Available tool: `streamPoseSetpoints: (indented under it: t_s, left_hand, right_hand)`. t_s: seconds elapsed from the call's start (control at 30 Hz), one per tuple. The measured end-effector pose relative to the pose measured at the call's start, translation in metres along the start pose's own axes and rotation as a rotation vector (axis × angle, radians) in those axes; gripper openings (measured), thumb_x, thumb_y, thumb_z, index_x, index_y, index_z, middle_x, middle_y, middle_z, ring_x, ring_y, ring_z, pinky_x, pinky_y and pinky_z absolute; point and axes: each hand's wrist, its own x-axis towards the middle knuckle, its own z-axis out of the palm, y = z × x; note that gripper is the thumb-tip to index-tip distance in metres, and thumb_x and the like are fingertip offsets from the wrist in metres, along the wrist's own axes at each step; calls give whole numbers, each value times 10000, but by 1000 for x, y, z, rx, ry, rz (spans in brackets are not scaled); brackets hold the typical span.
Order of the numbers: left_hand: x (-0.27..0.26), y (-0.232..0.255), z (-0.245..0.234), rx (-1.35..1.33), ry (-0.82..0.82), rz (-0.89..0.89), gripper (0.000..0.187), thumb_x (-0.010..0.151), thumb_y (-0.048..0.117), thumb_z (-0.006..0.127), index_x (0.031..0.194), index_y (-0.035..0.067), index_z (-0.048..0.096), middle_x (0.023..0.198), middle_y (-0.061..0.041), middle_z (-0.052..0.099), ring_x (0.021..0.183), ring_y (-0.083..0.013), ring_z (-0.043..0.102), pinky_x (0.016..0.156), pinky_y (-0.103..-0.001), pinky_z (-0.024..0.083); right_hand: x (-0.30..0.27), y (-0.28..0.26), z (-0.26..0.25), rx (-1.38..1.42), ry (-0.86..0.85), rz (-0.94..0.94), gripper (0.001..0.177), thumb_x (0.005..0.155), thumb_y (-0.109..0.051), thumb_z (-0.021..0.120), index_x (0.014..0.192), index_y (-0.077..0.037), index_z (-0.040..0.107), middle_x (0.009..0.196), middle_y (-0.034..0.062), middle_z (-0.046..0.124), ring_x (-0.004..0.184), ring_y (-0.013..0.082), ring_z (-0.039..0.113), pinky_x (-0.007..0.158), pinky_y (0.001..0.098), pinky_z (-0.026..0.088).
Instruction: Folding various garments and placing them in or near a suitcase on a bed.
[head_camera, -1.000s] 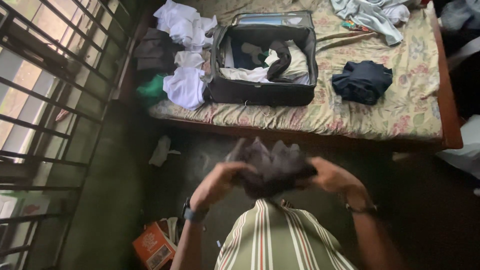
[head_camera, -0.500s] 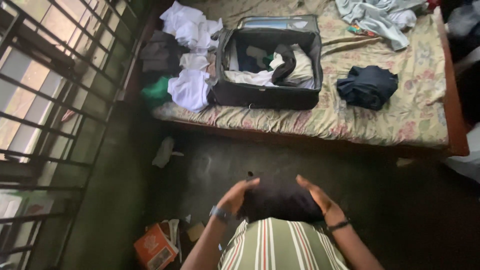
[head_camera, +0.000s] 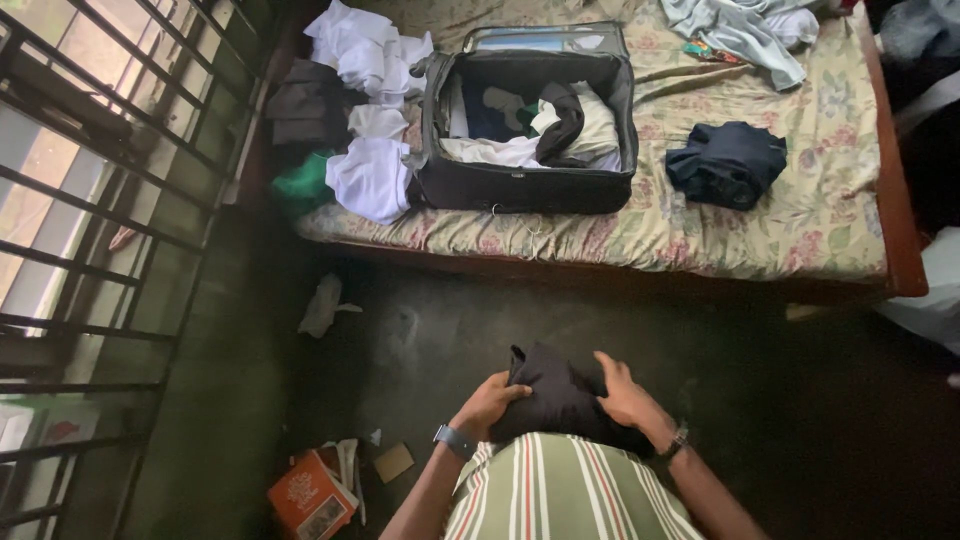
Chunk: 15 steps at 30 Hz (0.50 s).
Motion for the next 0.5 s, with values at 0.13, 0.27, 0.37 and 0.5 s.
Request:
streamPoseSetpoints:
  t_s: [0.13, 0.27, 0.37, 0.5]
  left_hand:
    - [10, 6, -17, 10, 76, 28, 292, 947, 193, 671, 1071, -71, 663, 1027, -176, 742, 846, -229, 723, 776, -346, 604]
    - [15, 55, -32, -129, 57, -14, 249, 938, 215, 679, 1028, -10, 740, 962, -152, 744, 808, -231, 694, 724, -342, 568]
    - [4, 93, -38, -62, 8, 54, 311, 970, 263, 678, 1064, -25, 748, 992, -146, 739, 844, -232, 675, 768, -343, 548]
    - [42, 81, -99, 183, -26, 662, 466, 1009, 238, 602, 1406, -5, 625, 1414, -110, 668, 1307, -198, 621, 1144, -278, 393]
  right_hand:
    - [20, 15, 4, 39, -108, -207, 708, 999, -367, 534, 1631, -151, 297, 1706, 126, 208, 1498, 302, 315, 1203, 449, 318]
    - [-9, -49, -13, 333, -287, -389, 767, 964, -471, 604, 1566, -77, 340, 1626, 137, 337, 1474, 282, 326, 1188, 431, 276]
    - [-10, -80, -15, 384, -259, -499, 748, 878, -471, 695, 1420, 12, 517, 1432, 175, 590, 1311, 299, 546, 1124, 410, 414]
    - [51, -52, -8, 615, -74, -437, 670, 953, -394, 731, 1314, 144, 558, 1300, 194, 730, 1201, 273, 661, 1080, 380, 476]
